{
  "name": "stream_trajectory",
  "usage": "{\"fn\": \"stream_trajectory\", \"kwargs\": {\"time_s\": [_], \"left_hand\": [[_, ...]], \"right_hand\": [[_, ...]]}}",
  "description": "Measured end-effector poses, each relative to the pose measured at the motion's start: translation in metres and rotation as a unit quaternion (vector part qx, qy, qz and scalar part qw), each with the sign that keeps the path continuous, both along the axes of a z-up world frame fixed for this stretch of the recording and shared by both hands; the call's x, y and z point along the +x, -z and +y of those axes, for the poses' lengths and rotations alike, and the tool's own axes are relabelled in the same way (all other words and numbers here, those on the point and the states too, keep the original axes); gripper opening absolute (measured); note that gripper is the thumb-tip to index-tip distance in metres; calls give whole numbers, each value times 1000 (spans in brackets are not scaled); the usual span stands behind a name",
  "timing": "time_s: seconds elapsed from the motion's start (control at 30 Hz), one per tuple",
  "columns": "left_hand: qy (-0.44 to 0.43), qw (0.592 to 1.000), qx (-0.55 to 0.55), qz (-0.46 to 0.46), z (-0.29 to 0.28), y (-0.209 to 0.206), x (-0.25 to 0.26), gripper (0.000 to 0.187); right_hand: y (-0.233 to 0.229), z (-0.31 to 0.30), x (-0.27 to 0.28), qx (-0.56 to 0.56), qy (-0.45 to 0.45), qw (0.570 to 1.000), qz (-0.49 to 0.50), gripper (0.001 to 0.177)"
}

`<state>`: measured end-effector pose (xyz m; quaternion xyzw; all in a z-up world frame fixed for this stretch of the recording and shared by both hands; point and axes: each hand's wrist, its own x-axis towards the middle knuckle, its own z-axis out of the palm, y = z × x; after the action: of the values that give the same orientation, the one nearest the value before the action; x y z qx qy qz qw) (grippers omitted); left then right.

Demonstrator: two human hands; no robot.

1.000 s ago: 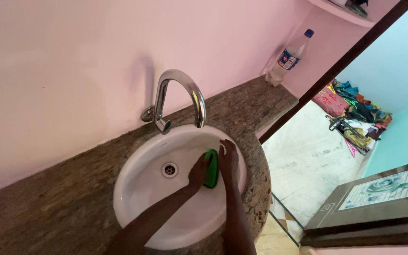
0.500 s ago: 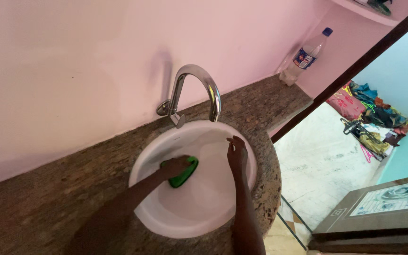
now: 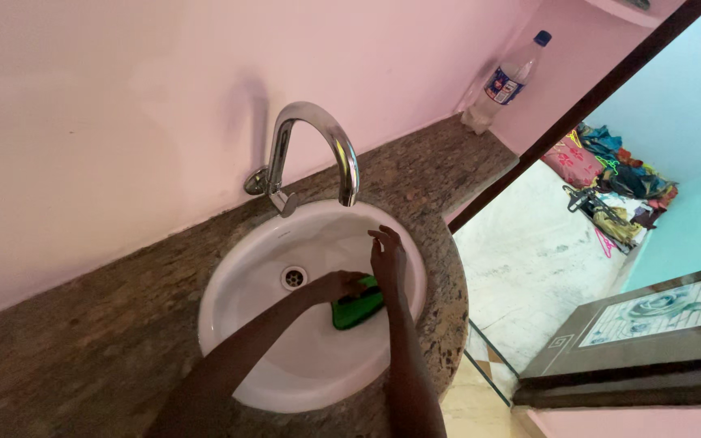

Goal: The person scrubs a white bathroom sink with a green sponge, repeatedly rinsing the sponge under running water and wiping the basin and drain area. The person turns the faucet on and off multiple times during the process.

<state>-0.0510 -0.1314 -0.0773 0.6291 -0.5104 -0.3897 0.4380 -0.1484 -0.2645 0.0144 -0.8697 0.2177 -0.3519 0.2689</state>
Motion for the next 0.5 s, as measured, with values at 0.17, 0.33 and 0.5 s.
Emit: {"fn": "stream_trajectory", "kwargs": {"time_s": [0.17, 0.33, 0.5], "left_hand": [[-196, 930, -47, -307, -8, -12, 22, 37], [-192, 872, 140, -428, 15, 12, 57, 27], [-117, 861, 210, -449, 71, 23, 70, 28]], "right_hand": [[2, 1, 1, -26, -15, 1000, 0, 19], [12, -5, 0, -53, -54, 995, -60, 20], [17, -6, -3, -27, -41, 999, -10, 18]]}}
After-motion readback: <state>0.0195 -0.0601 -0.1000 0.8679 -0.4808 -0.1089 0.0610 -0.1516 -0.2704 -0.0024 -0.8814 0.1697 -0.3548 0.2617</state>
